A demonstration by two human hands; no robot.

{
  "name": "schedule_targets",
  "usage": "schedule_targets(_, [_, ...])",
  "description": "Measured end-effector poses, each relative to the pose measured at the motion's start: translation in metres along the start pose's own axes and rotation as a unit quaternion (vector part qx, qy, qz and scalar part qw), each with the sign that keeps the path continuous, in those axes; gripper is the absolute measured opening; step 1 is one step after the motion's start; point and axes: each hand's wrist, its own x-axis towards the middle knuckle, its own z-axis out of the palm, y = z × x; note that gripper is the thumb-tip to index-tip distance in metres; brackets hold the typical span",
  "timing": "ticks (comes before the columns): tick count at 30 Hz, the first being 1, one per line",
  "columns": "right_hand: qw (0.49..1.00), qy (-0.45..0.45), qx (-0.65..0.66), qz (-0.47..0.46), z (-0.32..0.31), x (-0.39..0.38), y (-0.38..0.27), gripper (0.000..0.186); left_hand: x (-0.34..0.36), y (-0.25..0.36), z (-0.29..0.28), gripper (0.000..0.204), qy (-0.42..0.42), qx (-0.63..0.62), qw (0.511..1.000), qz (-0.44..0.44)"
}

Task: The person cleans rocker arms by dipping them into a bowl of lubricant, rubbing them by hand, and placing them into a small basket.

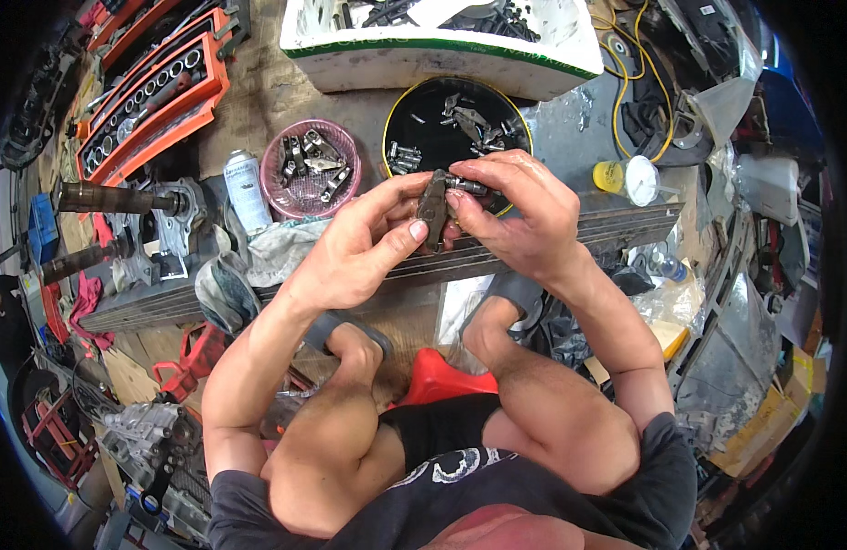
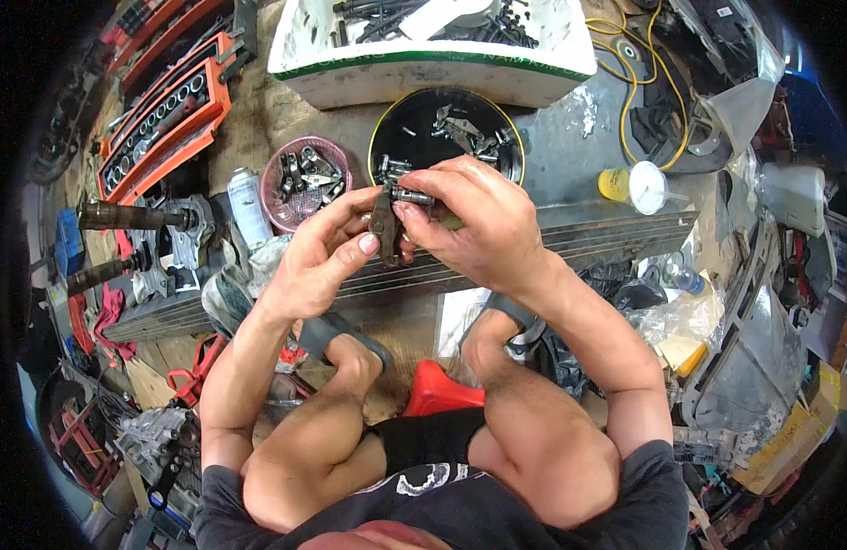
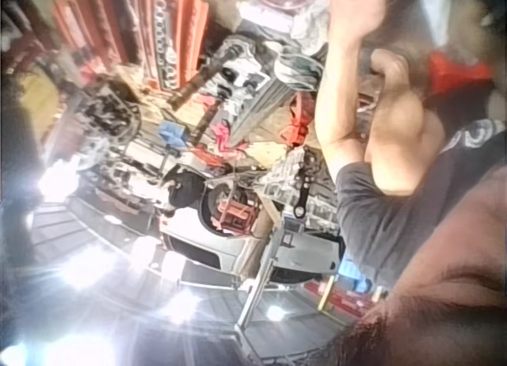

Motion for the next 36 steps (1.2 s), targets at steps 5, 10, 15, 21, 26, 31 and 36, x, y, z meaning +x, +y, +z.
schedule_targets(5, [0.998, 0.032, -0.023, -0.058, 0.001, -0.001, 0.004, 0.027, 0.001, 0.006, 0.001, 0.053, -0.017, 0.062, 0.997, 0.032])
schedule_targets(10, [0.996, 0.042, -0.028, -0.069, -0.001, -0.004, -0.001, 0.029, 0.001, 0.002, 0.016, 0.059, 0.047, 0.068, 0.988, 0.128])
schedule_targets(15, [0.992, 0.054, -0.024, -0.110, 0.000, -0.005, 0.001, 0.030, -0.006, 0.006, 0.011, 0.056, 0.020, 0.146, 0.983, 0.112])
schedule_targets(21, [0.990, 0.060, -0.018, -0.129, -0.002, -0.005, 0.000, 0.031, -0.006, 0.009, 0.011, 0.056, -0.011, 0.142, 0.984, 0.103])
schedule_targets(26, [0.990, 0.054, -0.027, -0.129, -0.003, -0.008, -0.001, 0.032, -0.003, 0.016, 0.011, 0.053, 0.001, 0.233, 0.963, 0.139])
schedule_targets(31, [0.991, 0.061, -0.031, -0.118, 0.002, -0.008, 0.000, 0.034, 0.002, 0.027, 0.007, 0.052, 0.002, 0.340, 0.926, 0.160])
schedule_targets(36, [0.994, 0.043, -0.044, -0.092, 0.007, -0.008, 0.007, 0.032, 0.005, 0.020, 0.004, 0.059, 0.009, 0.293, 0.951, 0.100])
